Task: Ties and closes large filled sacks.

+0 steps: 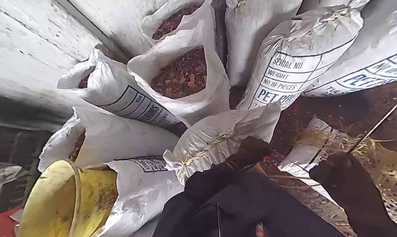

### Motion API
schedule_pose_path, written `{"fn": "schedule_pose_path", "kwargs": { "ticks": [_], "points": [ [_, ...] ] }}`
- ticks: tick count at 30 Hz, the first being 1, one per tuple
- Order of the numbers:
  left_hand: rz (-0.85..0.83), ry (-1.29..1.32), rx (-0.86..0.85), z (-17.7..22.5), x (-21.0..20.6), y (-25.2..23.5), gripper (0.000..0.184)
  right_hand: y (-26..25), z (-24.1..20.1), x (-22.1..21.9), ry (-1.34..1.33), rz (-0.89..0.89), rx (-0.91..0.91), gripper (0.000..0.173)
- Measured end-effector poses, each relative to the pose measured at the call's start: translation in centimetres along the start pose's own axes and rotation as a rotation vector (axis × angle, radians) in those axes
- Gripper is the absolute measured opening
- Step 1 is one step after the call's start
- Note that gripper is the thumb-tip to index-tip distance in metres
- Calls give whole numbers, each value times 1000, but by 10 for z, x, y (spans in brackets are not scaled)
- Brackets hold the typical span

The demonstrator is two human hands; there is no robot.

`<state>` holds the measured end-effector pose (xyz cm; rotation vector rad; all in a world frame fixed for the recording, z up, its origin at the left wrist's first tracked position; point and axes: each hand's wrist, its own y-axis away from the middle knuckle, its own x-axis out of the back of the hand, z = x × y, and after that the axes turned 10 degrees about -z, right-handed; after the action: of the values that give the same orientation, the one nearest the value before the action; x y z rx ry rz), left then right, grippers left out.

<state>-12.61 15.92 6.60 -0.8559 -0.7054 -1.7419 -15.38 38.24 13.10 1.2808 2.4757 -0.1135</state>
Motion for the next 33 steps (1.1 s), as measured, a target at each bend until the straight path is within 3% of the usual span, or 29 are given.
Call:
{"fn": "schedule_pose_path", "kwargs": {
  "ticks": [3, 6, 7, 10, 13, 18, 21, 23, 26, 29, 31, 33],
  "points": [
    [179, 182, -12, -26, 11, 17, 24, 1, 6, -8, -21, -65, -9, 17],
    [345, 231, 307, -48, 39, 43, 23, 13, 17, -14, -38, -36, -14, 20],
    [338, 193, 396, -60, 43, 52, 24, 17, 19, -17, -45, 4, -10, 20],
    [53, 64, 549, -81, 42, 69, 29, 18, 13, -27, -54, 64, 38, 17],
    [190, 61, 486, -90, 20, 72, 26, 6, -6, -50, -53, 92, 129, 17],
    [165, 9, 518, -90, 14, 57, 26, -3, -25, -110, -46, -148, 245, 20],
    [70, -59, 687, -82, 19, 46, 31, 13, -13, -137, 46, -285, 182, 23],
    [38, -95, 789, -78, 21, 37, 35, 28, -1, -133, 77, -323, 154, 22],
    [-61, -120, 875, -72, 26, 28, 43, 53, 25, -106, 3, -81, 21, 19],
    [-214, -41, 794, -74, 42, 34, 36, 69, 51, -89, -78, 129, -84, 23],
    [-292, 112, 595, -90, 63, 48, 32, 72, 61, -84, -113, 137, -78, 20],
    [-252, 194, 485, -103, 78, 57, 34, 74, 69, -77, -107, 78, -86, 18]
  ]
}}
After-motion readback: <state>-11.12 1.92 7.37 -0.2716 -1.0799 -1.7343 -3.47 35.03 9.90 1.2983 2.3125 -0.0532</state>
